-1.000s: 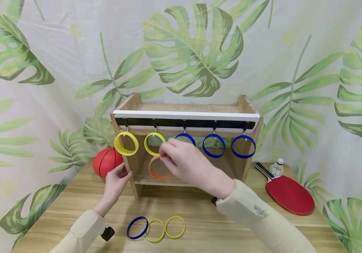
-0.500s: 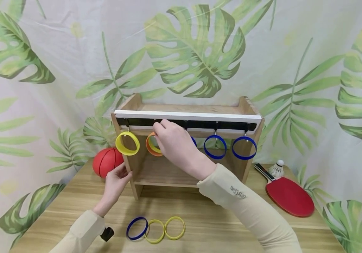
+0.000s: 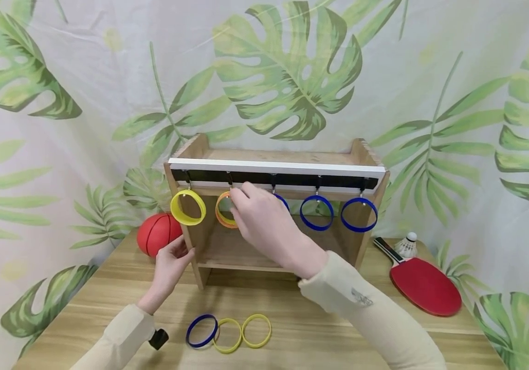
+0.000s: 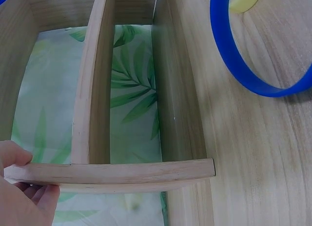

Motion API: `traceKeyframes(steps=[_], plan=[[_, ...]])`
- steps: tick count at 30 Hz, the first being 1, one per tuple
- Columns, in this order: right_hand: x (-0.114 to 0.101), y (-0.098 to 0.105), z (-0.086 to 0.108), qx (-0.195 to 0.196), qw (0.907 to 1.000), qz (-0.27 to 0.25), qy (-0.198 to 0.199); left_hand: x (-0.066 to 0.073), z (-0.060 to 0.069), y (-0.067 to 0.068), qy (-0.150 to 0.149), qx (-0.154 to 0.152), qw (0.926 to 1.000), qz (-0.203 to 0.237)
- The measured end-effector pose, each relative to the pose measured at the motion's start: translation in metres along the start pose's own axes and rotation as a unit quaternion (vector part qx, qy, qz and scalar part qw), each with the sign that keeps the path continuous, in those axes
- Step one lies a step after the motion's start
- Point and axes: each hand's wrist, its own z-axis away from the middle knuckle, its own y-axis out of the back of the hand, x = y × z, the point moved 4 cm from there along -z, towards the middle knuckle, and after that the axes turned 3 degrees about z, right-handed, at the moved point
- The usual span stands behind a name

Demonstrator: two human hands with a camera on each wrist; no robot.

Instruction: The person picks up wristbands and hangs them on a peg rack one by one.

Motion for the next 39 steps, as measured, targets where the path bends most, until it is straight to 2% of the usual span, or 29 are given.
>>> traceKeyframes(steps=[4,6,9,12,14,17,19,21,29,35,39], plan=[[-0.011,-0.002,0.036,-0.005,0.9994,-0.033,0.013,0.000,0.000,-0.001,-0.002,-0.006,1.0000,0.001],[-0.014,-0.014,0.059,-0.024,0.9985,-0.048,0.010,0.001,0.001,-0.001,-0.006,-0.004,1.0000,0.001],[-0.016,-0.043,0.097,-0.077,0.9952,-0.061,-0.005,0.001,0.002,-0.001,-0.007,0.002,1.0000,0.002],[-0.015,-0.077,0.136,-0.148,0.9860,-0.068,-0.036,0.000,0.002,-0.001,-0.004,-0.001,1.0000,0.000],[-0.015,-0.096,0.160,-0.196,0.9760,-0.076,-0.056,0.000,0.001,-0.001,-0.003,-0.002,1.0000,-0.004],[-0.013,-0.118,0.184,-0.247,0.9605,-0.098,-0.084,0.001,0.001,0.000,-0.011,0.001,0.9999,-0.006],[-0.011,-0.129,0.193,-0.264,0.9525,-0.112,-0.103,0.002,0.001,0.000,-0.015,0.004,0.9999,-0.005],[-0.009,-0.137,0.198,-0.270,0.9491,-0.113,-0.117,0.002,0.000,0.000,-0.015,0.003,0.9999,-0.002],[-0.005,-0.152,0.206,-0.278,0.9459,-0.087,-0.143,0.000,0.001,0.000,-0.003,-0.003,1.0000,0.000],[-0.006,-0.154,0.206,-0.266,0.9517,-0.083,-0.130,0.007,0.004,0.000,-0.002,0.003,0.9999,-0.009],[-0.007,-0.148,0.202,-0.237,0.9611,-0.089,-0.111,0.025,0.009,0.001,-0.001,0.003,0.9998,-0.018]])
